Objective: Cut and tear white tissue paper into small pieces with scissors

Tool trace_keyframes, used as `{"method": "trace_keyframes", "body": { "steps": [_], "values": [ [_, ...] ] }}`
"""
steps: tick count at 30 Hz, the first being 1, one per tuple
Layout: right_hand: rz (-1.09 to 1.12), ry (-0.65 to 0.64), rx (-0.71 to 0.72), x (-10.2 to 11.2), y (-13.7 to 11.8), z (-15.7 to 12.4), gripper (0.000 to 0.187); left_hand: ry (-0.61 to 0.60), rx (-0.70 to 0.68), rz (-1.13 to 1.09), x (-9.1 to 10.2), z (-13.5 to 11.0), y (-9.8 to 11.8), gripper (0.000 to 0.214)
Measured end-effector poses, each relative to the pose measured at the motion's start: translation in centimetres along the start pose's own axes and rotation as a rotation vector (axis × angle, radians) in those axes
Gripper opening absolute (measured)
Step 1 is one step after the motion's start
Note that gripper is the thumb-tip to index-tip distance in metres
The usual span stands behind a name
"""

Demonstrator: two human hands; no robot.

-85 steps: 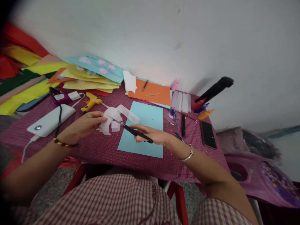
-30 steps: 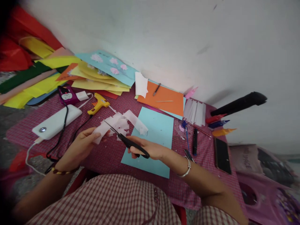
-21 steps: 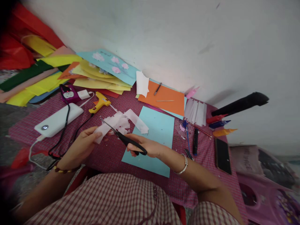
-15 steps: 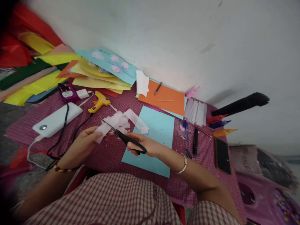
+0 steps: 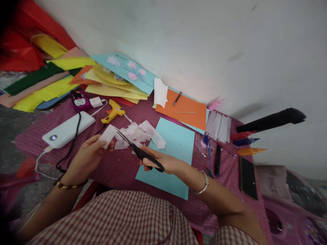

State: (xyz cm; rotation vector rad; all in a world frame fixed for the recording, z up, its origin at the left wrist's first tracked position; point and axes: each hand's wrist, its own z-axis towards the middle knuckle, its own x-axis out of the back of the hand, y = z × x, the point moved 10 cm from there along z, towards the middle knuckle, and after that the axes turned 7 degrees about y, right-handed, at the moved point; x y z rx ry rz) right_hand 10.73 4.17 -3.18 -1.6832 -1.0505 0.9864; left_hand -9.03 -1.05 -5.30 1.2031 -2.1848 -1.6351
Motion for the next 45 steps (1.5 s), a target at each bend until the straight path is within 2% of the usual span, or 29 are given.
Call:
{"method": "trace_keyframes", "body": {
  "steps": [3,6,9,16,25,31,33,34,37,39,41,45],
  "values": [
    [-0.043,-0.036,-0.038,-0.6,0.1,0.1,0.074,0.013,-0.008,-0.068,-0.1,0.1,0.1,0.018],
    [-0.075,-0.035,-0.052,-1.1,-0.2,0.5,0.074,-0.043,0.022,-0.009,-0.9,0.1,-0.7,0.018],
    [-0.092,0.003,-0.049,-1.2,-0.7,0.9,0.073,-0.090,0.034,0.047,-1.5,0.0,-1.3,0.018],
    [-0.096,0.061,-0.050,-1.0,-1.0,0.9,0.072,-0.075,0.048,0.022,-1.9,-0.1,-1.6,0.020],
    [-0.033,0.112,-0.054,-0.7,0.4,0.9,0.065,-0.102,0.043,0.009,-2.2,-0.2,-1.9,0.019],
    [-0.153,-0.020,0.049,-1.1,-1.4,0.4,0.072,-0.059,0.030,0.001,-1.8,-0.2,-1.3,0.021],
    [-0.262,0.087,0.082,0.9,-2.0,-0.2,0.067,-0.056,0.002,0.017,-1.6,0.0,-0.7,0.020],
    [-0.342,0.206,0.099,2.7,-2.3,-0.8,0.064,-0.051,-0.017,0.027,-1.5,0.1,-0.3,0.020],
    [-0.671,0.719,0.141,9.3,-2.9,-4.6,0.056,-0.022,-0.072,0.046,-0.9,0.6,1.0,0.018],
    [-0.926,0.983,0.110,12.2,-2.6,-7.9,0.059,0.008,-0.093,0.053,-0.6,1.0,1.7,0.016],
    [-1.100,1.094,0.029,13.8,-1.1,-10.1,0.058,0.016,-0.104,0.072,-0.8,1.4,2.0,0.014],
    [-1.209,1.145,-0.055,15.1,1.8,-12.3,0.055,-0.064,-0.087,0.081,-2.8,1.4,1.3,0.023]
  ]
}}
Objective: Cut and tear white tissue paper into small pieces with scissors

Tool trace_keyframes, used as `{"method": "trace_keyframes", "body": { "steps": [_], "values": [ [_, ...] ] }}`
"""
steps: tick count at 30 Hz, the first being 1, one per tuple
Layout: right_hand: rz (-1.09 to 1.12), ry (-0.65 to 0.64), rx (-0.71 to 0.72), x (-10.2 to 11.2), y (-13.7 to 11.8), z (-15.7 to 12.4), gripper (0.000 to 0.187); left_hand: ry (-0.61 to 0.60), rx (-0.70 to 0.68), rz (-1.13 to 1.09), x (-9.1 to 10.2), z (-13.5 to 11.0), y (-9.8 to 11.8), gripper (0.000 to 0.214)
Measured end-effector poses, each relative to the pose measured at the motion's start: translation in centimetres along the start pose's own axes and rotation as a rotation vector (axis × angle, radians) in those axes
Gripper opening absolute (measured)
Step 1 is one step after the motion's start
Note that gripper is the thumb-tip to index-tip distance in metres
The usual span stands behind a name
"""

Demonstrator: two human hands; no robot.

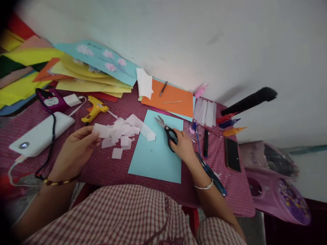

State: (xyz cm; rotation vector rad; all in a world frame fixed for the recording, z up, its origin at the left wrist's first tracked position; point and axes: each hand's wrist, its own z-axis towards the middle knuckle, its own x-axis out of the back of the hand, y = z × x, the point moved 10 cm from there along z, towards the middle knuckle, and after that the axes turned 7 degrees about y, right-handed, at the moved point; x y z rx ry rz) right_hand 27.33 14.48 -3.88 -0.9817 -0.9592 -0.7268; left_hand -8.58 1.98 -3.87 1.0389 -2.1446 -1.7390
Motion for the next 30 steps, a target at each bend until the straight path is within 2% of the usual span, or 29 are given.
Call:
{"method": "trace_keyframes", "body": {
  "steps": [4,6,8,9,11,13,14,17,21,25,26,30],
  "values": [
    [-0.021,0.032,0.046,0.3,-0.2,-0.5,0.049,-0.033,-0.054,0.057,-1.7,-0.9,-0.6,0.029],
    [0.044,0.099,0.066,1.3,-1.7,-0.3,0.041,-0.034,-0.126,0.156,-2.2,-1.6,-0.5,0.024],
    [0.251,0.114,0.071,1.5,-4.2,-0.1,0.034,-0.035,-0.192,0.262,-2.6,-2.4,-0.3,0.020],
    [0.418,0.050,0.073,0.9,-5.9,0.0,0.031,-0.035,-0.217,0.302,-2.9,-2.7,-0.3,0.019],
    [0.793,-0.194,0.034,-1.7,-10.0,0.0,0.034,-0.050,-0.242,0.350,-3.5,-3.4,-0.2,0.017],
    [1.074,-0.412,-0.007,-4.0,-14.2,-0.1,0.041,-0.083,-0.252,0.354,-4.2,-4.1,-0.3,0.016],
    [1.157,-0.459,-0.028,-4.7,-15.7,0.1,0.041,-0.101,-0.244,0.354,-4.6,-4.3,-0.4,0.015],
    [1.253,-0.583,-0.066,-6.2,-19.0,0.3,0.024,-0.125,-0.166,0.299,-4.9,-4.5,-1.2,0.016],
    [1.243,-0.625,-0.095,-6.9,-20.0,0.6,0.015,-0.155,0.036,0.073,-4.7,-4.2,-3.1,0.019],
    [1.247,-0.662,-0.089,-7.7,-20.1,0.4,0.014,-0.193,0.201,-0.060,-5.0,-4.0,-4.5,0.022],
    [1.228,-0.619,-0.088,-7.7,-19.8,0.6,0.015,-0.186,0.220,-0.078,-5.1,-4.0,-4.7,0.023],
    [1.099,-0.280,-0.080,-6.2,-17.7,1.6,0.023,-0.090,0.179,-0.104,-4.8,-3.5,-4.6,0.023]
  ]
}}
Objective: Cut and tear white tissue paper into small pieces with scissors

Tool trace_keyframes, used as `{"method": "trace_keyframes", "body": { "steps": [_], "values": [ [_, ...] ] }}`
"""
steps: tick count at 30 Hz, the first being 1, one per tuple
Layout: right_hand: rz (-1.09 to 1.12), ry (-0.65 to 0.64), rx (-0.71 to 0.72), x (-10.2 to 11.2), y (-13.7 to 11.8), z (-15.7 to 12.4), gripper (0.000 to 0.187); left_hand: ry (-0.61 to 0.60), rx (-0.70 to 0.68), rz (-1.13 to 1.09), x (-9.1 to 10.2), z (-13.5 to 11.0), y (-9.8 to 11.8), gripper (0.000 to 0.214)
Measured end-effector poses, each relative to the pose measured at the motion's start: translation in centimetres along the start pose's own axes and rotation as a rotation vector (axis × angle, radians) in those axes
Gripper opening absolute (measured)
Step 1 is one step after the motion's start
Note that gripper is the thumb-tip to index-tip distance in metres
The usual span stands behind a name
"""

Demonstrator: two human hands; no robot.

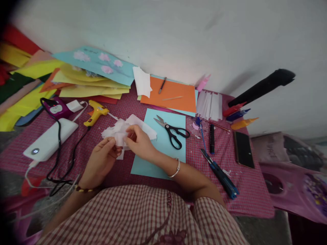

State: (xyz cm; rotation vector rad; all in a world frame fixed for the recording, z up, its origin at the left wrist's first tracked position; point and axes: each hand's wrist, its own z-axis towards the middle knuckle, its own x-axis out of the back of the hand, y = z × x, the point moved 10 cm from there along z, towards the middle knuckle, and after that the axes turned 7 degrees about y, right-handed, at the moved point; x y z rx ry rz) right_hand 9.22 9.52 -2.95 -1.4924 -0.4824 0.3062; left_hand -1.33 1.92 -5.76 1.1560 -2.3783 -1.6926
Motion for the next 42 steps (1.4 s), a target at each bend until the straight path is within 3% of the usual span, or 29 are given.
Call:
{"method": "trace_keyframes", "body": {
  "steps": [2,6,10,12,15,19,21,23,25,26,28,30,34,42],
  "values": [
    [-0.013,-0.019,0.045,-0.2,-0.6,-0.4,0.021,0.025,-0.066,0.001,0.2,0.1,0.3,0.020],
    [-0.095,-0.160,-0.002,-1.8,-0.2,-1.1,0.033,-0.049,-0.136,0.124,-0.4,0.2,0.2,0.015],
    [-0.012,-0.124,-0.026,-1.6,0.5,-0.6,0.019,-0.052,-0.145,0.196,-0.4,0.1,0.3,0.017],
    [0.061,-0.095,-0.066,-1.0,1.1,-0.1,0.017,-0.015,-0.140,0.173,0.4,0.2,1.0,0.017],
    [0.080,-0.018,-0.106,0.6,1.7,0.9,0.017,0.122,-0.236,0.185,3.2,0.6,3.7,0.015],
    [0.009,0.028,-0.070,1.8,1.2,2.0,0.015,0.317,-0.475,0.539,7.0,0.7,8.0,0.012],
    [-0.006,-0.013,-0.072,1.2,1.4,2.1,0.012,0.361,-0.589,0.803,7.4,0.3,9.2,0.016],
    [-0.004,-0.080,-0.061,0.3,1.6,2.0,0.027,0.388,-0.730,1.040,6.8,-0.8,9.8,0.031],
    [-0.007,-0.132,-0.033,-0.3,1.7,1.6,0.044,0.316,-0.813,1.187,5.3,-2.1,8.9,0.029],
    [-0.010,-0.145,-0.024,-0.4,1.7,1.5,0.047,0.216,-0.805,1.221,4.4,-2.5,7.8,0.022],
    [-0.011,-0.145,-0.024,-0.2,2.0,1.1,0.043,-0.016,-0.741,1.243,2.7,-3.3,4.7,0.013],
    [-0.016,-0.147,-0.031,-0.1,2.3,0.9,0.035,-0.163,-0.709,1.285,1.7,-3.9,2.1,0.014],
    [-0.045,-0.195,-0.014,-0.7,2.6,0.4,0.024,-0.153,-0.779,1.386,1.4,-3.8,0.3,0.012],
    [-0.121,-0.232,0.004,-1.6,2.4,-0.2,0.022,-0.058,-0.684,1.294,1.7,-1.9,1.4,0.013]
  ]
}}
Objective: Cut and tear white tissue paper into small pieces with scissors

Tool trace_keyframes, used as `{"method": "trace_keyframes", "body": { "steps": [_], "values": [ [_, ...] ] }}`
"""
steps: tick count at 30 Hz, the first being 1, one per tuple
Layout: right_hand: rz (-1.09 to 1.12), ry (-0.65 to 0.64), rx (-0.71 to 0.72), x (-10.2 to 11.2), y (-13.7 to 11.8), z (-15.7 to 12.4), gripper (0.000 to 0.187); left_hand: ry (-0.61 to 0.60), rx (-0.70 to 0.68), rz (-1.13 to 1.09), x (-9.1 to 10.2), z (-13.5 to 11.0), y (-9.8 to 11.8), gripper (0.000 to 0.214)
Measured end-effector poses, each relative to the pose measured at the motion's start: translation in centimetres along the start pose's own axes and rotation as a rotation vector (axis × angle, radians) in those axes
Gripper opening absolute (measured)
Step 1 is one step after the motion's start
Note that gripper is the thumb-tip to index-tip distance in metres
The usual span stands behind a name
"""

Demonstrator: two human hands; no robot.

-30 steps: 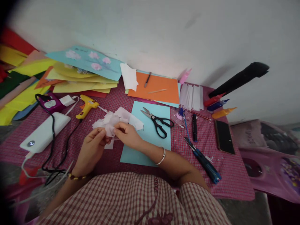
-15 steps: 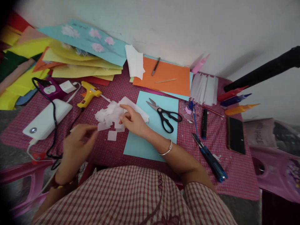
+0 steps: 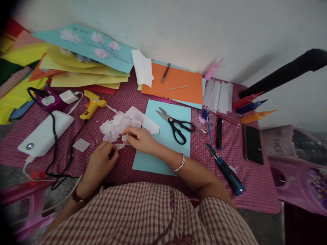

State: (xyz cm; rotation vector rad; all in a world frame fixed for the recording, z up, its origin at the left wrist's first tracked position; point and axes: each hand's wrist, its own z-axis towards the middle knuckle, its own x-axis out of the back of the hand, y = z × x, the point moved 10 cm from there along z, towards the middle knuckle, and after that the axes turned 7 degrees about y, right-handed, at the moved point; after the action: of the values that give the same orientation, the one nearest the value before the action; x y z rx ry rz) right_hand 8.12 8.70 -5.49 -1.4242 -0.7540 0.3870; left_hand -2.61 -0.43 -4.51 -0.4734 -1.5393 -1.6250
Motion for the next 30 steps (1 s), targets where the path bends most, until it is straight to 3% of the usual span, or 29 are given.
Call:
{"method": "trace_keyframes", "body": {
  "steps": [6,10,12,15,17,19,22,30],
  "values": [
    [0.037,-0.044,-0.004,-0.9,0.1,-0.3,0.022,-0.029,0.402,-0.582,0.0,-1.4,-2.0,0.011],
    [0.109,-0.093,0.040,-1.6,-0.7,-0.8,0.024,-0.013,0.486,-0.713,-0.5,-1.6,-1.9,0.013],
    [0.089,-0.043,0.075,-1.2,-1.5,-0.9,0.019,0.031,0.427,-0.645,-0.2,-1.2,-1.6,0.012],
    [0.062,0.078,0.060,-0.1,-2.1,-1.0,0.009,0.273,0.105,-0.348,2.8,-0.5,0.4,0.004],
    [0.158,0.017,-0.057,-0.8,-1.4,-1.2,0.019,0.427,-0.159,-0.144,4.5,-1.0,2.7,0.009],
    [0.309,-0.133,-0.190,-2.6,-0.5,-1.6,0.026,0.481,-0.327,-0.045,4.9,-1.6,4.2,0.017],
    [0.448,-0.237,-0.261,-4.0,-0.1,-2.0,0.030,0.478,-0.408,-0.009,4.8,-1.8,5.0,0.023],
    [0.531,-0.189,-0.287,-3.8,0.5,-1.8,0.024,0.441,-0.391,-0.023,4.1,-1.5,5.4,0.022]
  ]
}}
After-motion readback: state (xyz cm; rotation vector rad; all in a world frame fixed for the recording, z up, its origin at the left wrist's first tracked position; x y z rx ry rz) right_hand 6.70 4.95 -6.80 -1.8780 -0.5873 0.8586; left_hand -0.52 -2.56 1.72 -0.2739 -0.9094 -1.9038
